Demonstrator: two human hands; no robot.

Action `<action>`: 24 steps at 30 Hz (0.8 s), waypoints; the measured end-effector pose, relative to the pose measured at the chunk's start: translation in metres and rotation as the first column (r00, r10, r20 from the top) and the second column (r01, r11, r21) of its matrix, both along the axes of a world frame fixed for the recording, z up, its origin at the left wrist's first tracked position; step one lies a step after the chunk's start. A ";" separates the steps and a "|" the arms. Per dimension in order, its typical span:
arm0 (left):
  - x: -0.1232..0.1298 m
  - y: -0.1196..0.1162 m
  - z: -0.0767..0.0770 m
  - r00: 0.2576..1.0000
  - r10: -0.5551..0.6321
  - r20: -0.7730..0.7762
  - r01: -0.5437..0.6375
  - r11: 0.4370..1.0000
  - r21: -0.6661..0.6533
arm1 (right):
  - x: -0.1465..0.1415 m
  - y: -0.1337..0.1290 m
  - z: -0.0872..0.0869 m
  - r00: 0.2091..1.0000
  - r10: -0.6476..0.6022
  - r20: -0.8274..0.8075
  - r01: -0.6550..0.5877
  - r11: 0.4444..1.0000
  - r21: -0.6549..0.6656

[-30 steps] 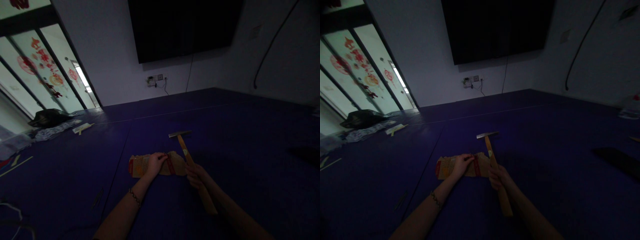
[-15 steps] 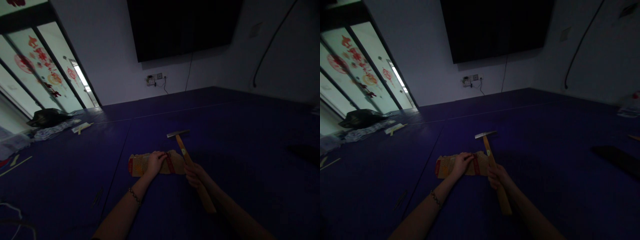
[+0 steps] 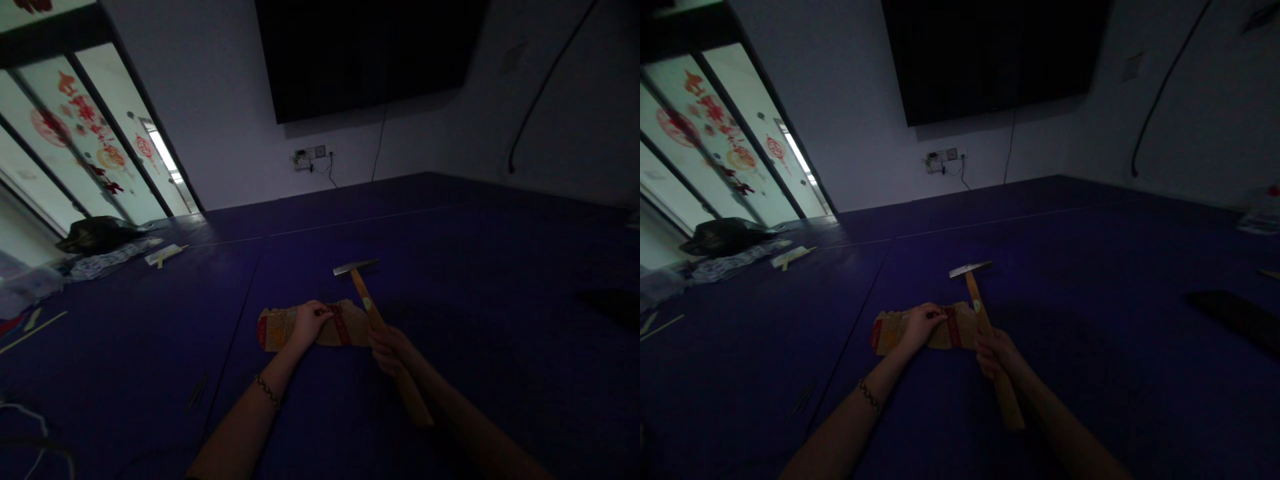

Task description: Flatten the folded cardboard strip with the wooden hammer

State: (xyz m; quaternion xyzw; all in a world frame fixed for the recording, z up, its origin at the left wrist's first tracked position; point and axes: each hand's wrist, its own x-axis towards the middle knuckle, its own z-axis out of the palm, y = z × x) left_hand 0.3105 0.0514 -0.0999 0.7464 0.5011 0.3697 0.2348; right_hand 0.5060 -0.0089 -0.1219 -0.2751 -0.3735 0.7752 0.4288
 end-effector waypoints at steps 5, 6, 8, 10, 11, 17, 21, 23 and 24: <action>-0.001 -0.001 0.002 0.999 -0.046 0.002 0.046 0.999 0.002 | 0.000 0.000 0.000 1.000 0.005 0.021 -0.005 1.000 -0.004; -0.001 -0.001 0.002 0.999 -0.050 0.003 0.050 0.999 0.003 | 0.000 0.000 0.000 1.000 0.000 0.024 0.000 1.000 -0.004; 0.000 -0.001 0.001 0.999 -0.050 0.008 0.050 0.999 0.007 | -0.001 -0.001 0.000 1.000 -0.007 0.029 0.007 1.000 -0.004; 0.000 -0.001 0.000 0.999 -0.038 0.017 0.038 0.999 0.013 | -0.001 -0.002 0.001 0.999 -0.009 0.036 0.009 1.000 -0.004; -0.001 -0.001 -0.001 0.999 -0.029 0.021 0.029 0.999 0.015 | -0.001 -0.002 0.001 0.999 -0.010 0.038 0.010 1.000 -0.003; 0.000 0.000 -0.003 1.000 -0.001 0.012 0.001 1.000 0.018 | -0.001 -0.002 0.001 0.999 -0.013 0.051 0.013 1.000 -0.012; 0.002 0.000 -0.003 1.000 -0.004 -0.004 0.004 1.000 0.020 | -0.001 -0.002 0.001 0.998 -0.009 0.059 0.010 1.000 -0.021; 0.003 0.000 -0.004 1.000 0.000 -0.011 0.001 1.000 0.024 | -0.002 -0.002 0.002 0.998 -0.013 0.060 0.014 1.000 -0.020; 0.003 -0.001 -0.004 1.000 0.002 -0.014 -0.002 1.000 0.026 | -0.002 -0.003 0.003 0.998 -0.016 0.060 0.017 1.000 -0.019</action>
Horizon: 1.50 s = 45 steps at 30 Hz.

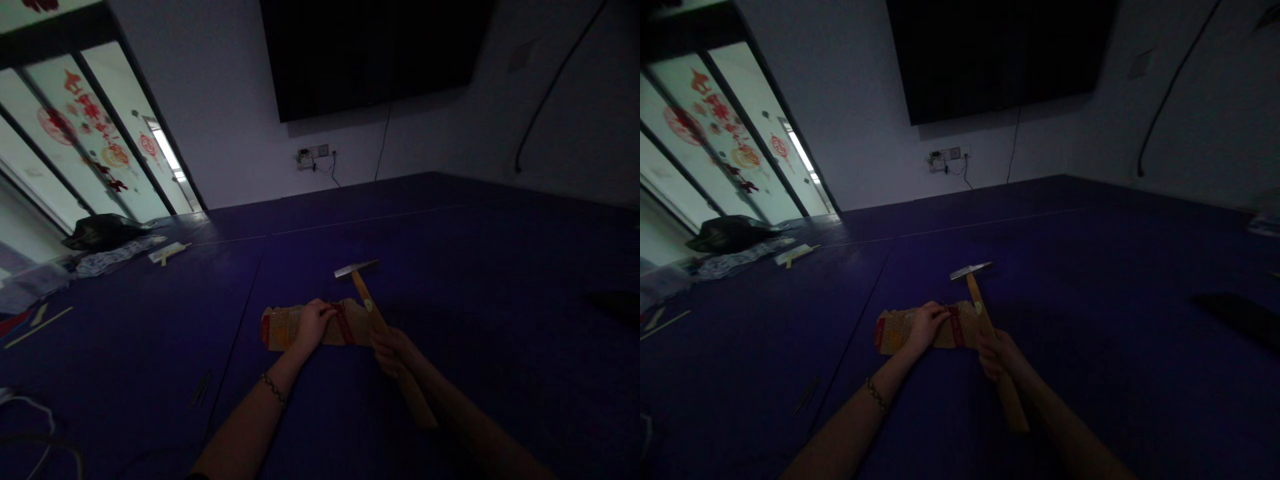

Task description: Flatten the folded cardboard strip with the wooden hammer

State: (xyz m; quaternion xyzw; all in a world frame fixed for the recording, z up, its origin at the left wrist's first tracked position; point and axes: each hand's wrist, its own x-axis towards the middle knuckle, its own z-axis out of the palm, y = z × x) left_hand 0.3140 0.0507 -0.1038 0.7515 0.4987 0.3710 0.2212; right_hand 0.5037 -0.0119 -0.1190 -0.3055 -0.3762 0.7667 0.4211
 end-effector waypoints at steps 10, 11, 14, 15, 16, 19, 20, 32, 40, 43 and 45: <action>0.000 0.001 -0.001 1.000 0.000 0.008 0.000 1.000 0.000 | 0.000 0.001 -0.003 1.000 -0.004 0.013 0.004 1.000 -0.003; -0.001 0.002 -0.002 1.000 -0.001 0.009 0.001 1.000 -0.001 | 0.001 0.002 -0.004 1.000 0.003 0.016 -0.003 1.000 -0.004; -0.001 0.002 -0.002 1.000 -0.003 0.009 0.003 1.000 -0.005 | 0.001 0.002 -0.004 1.000 0.014 0.025 -0.014 1.000 -0.007; -0.001 0.002 -0.002 1.000 -0.004 0.008 0.004 1.000 -0.006 | 0.000 0.001 -0.003 1.000 0.010 0.025 -0.010 1.000 -0.006; -0.001 0.002 -0.002 1.000 -0.006 0.007 0.006 1.000 -0.008 | 0.000 0.000 -0.003 1.000 0.004 0.025 -0.004 1.000 -0.006; -0.001 0.003 -0.002 1.000 -0.020 0.001 0.020 1.000 -0.015 | 0.000 -0.001 -0.001 1.000 -0.016 0.024 0.016 1.000 -0.004; -0.001 0.003 -0.001 1.000 -0.024 0.000 0.024 1.000 -0.017 | 0.000 -0.001 -0.001 1.000 -0.016 0.025 0.016 1.000 -0.006; -0.001 0.000 0.001 0.999 -0.039 -0.005 0.039 0.999 -0.019 | -0.001 0.000 -0.001 0.999 -0.004 0.041 0.005 1.000 -0.028; -0.001 -0.001 0.000 1.000 -0.022 -0.007 0.022 1.000 -0.018 | -0.001 -0.002 0.001 0.999 -0.005 0.038 0.005 1.000 -0.017; 0.000 -0.002 0.001 1.000 -0.015 -0.009 0.015 1.000 -0.015 | -0.001 -0.002 0.001 0.999 -0.011 0.049 0.012 1.000 -0.016; 0.000 -0.002 0.001 1.000 0.001 -0.011 -0.001 1.000 -0.013 | 0.000 -0.001 0.001 0.998 -0.009 0.058 0.010 1.000 -0.017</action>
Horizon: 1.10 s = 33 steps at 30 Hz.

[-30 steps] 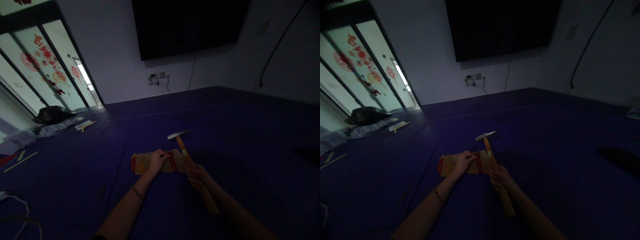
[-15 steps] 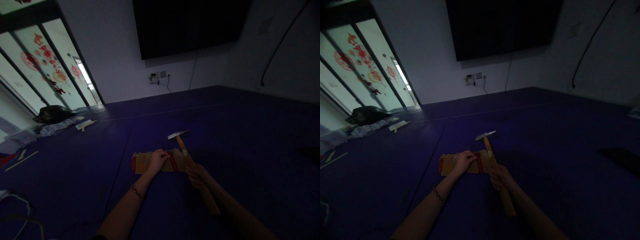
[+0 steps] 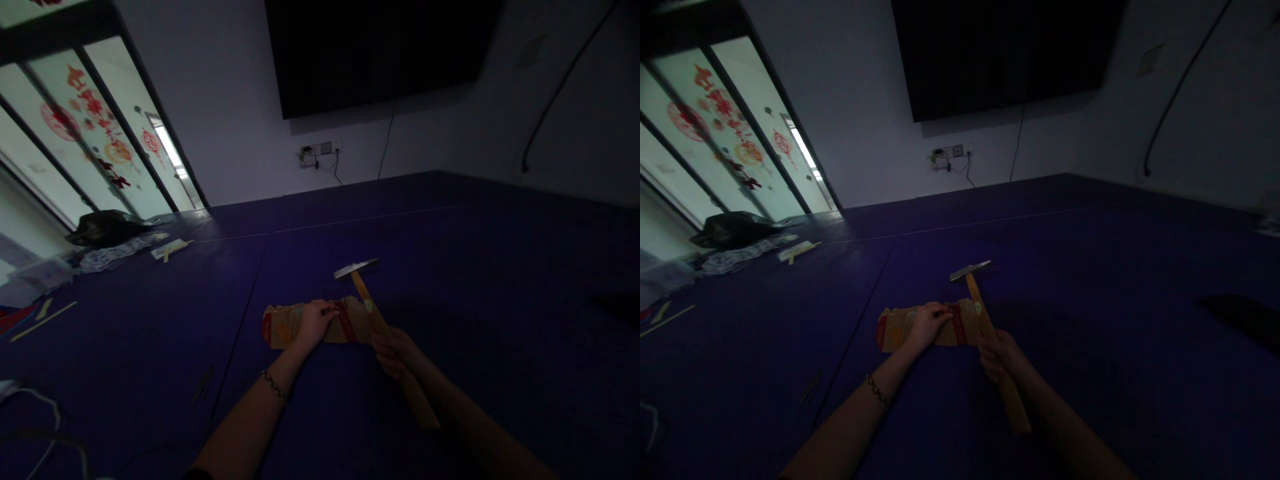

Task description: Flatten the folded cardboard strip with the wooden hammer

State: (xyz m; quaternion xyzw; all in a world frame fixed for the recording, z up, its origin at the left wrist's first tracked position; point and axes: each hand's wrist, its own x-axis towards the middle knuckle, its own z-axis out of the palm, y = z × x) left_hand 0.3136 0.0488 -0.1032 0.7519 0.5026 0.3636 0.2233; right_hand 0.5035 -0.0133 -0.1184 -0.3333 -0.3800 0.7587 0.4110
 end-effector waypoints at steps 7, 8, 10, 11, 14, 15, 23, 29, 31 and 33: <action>0.000 0.001 0.000 0.998 0.069 -0.007 -0.069 0.998 -0.006 | -0.001 -0.001 0.002 1.000 -0.006 0.001 0.006 1.000 0.001; 0.000 0.001 0.000 0.997 0.071 -0.009 -0.072 0.997 -0.008 | -0.002 -0.002 0.003 1.000 -0.010 0.000 0.010 1.000 0.002; 0.000 0.000 0.001 0.998 0.066 -0.018 -0.067 0.998 -0.011 | -0.003 -0.003 0.005 1.000 -0.019 -0.001 0.019 1.000 -0.002; 0.000 0.000 0.001 0.998 0.061 -0.023 -0.061 0.998 -0.013 | -0.003 -0.003 0.006 1.000 -0.024 0.000 0.024 1.000 -0.006; 0.000 0.000 0.002 0.998 0.046 -0.035 -0.047 0.999 -0.013 | -0.005 -0.004 0.008 1.000 -0.024 0.005 0.024 1.000 -0.020; 0.001 -0.001 0.002 0.998 0.044 -0.036 -0.044 0.999 -0.013 | -0.005 -0.004 0.009 1.000 -0.023 0.007 0.023 1.000 -0.020; 0.001 0.001 0.004 0.998 0.055 0.009 -0.055 0.998 -0.024 | -0.011 -0.009 0.019 0.993 -0.088 0.082 0.089 0.996 -0.003; 0.002 0.006 0.001 0.997 0.056 0.054 -0.053 0.997 -0.062 | -0.012 -0.030 0.056 0.896 -0.211 0.390 0.129 0.966 0.225; 0.003 0.007 0.001 0.996 0.055 0.066 -0.050 0.996 -0.074 | -0.013 -0.044 0.073 0.815 -0.265 0.516 0.110 0.944 0.311; 0.004 0.007 0.001 0.996 0.054 0.075 -0.048 0.996 -0.081 | -0.018 -0.060 0.087 0.708 -0.337 0.621 0.108 0.920 0.376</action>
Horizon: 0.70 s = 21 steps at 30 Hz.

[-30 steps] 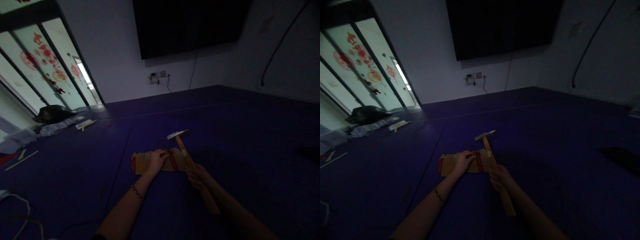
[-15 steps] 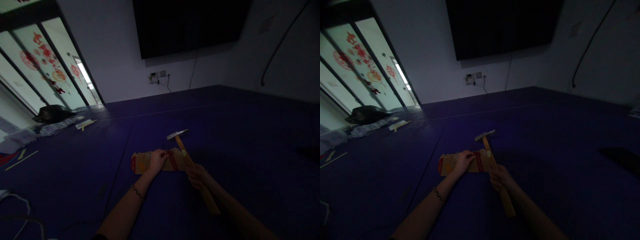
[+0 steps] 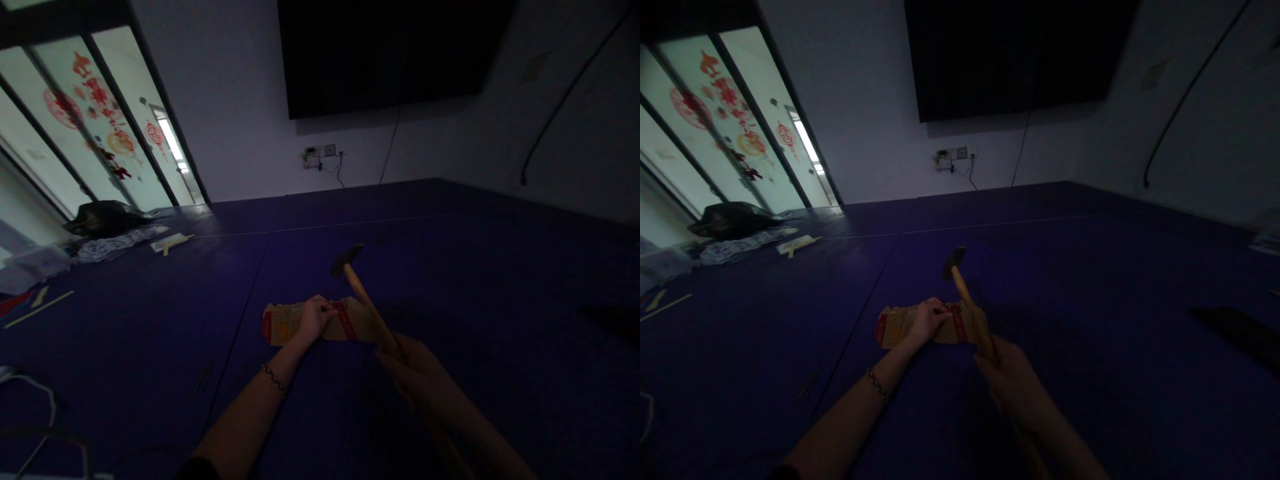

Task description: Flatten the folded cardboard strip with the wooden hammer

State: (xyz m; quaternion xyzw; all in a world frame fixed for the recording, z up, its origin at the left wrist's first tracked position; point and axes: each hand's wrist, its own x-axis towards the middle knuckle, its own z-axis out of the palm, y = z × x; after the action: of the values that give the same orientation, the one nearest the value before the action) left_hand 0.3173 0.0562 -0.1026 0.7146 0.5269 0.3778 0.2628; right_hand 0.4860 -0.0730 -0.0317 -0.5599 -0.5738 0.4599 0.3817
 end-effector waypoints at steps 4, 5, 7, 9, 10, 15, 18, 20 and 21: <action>0.001 0.001 -0.001 1.000 0.000 0.004 0.000 1.000 -0.010 | -0.016 -0.021 0.009 0.969 -0.037 0.245 0.039 0.999 -0.004; 0.001 0.002 -0.002 1.000 0.002 0.003 -0.002 1.000 -0.012 | -0.019 -0.023 0.008 0.956 -0.034 0.291 0.041 0.999 -0.019; 0.002 0.002 -0.003 1.000 0.002 0.001 -0.002 1.000 -0.016 | -0.025 -0.025 0.009 0.932 -0.023 0.361 0.043 0.998 -0.049; 0.003 0.003 -0.003 1.000 -0.004 0.000 0.004 1.000 -0.018 | -0.027 -0.026 0.013 0.923 -0.019 0.384 0.050 0.996 -0.071; 0.003 0.003 -0.003 1.000 -0.009 0.000 0.009 1.000 -0.019 | -0.027 -0.027 0.016 0.923 -0.021 0.383 0.051 0.996 -0.067; 0.004 0.003 -0.003 1.000 -0.015 -0.005 0.015 1.000 -0.024 | -0.030 -0.028 0.023 0.920 -0.043 0.389 0.043 0.999 0.008; 0.004 0.004 -0.003 1.000 0.001 -0.011 -0.001 1.000 -0.030 | -0.034 -0.027 0.018 0.906 -0.035 0.421 0.056 0.998 -0.038; 0.005 0.004 -0.004 1.000 0.005 -0.013 -0.006 0.999 -0.033 | -0.036 -0.028 0.016 0.899 -0.040 0.436 0.082 0.994 -0.077; 0.005 0.004 -0.004 1.000 0.003 -0.013 -0.003 0.999 -0.033 | -0.036 -0.029 0.017 0.900 -0.044 0.434 0.092 0.992 -0.089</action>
State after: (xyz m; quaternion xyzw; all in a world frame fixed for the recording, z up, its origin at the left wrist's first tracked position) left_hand 0.3223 0.0602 -0.1066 0.7118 0.5359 0.3647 0.2706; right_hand 0.4498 -0.1017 -0.0146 -0.6871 -0.5985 0.3413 0.2306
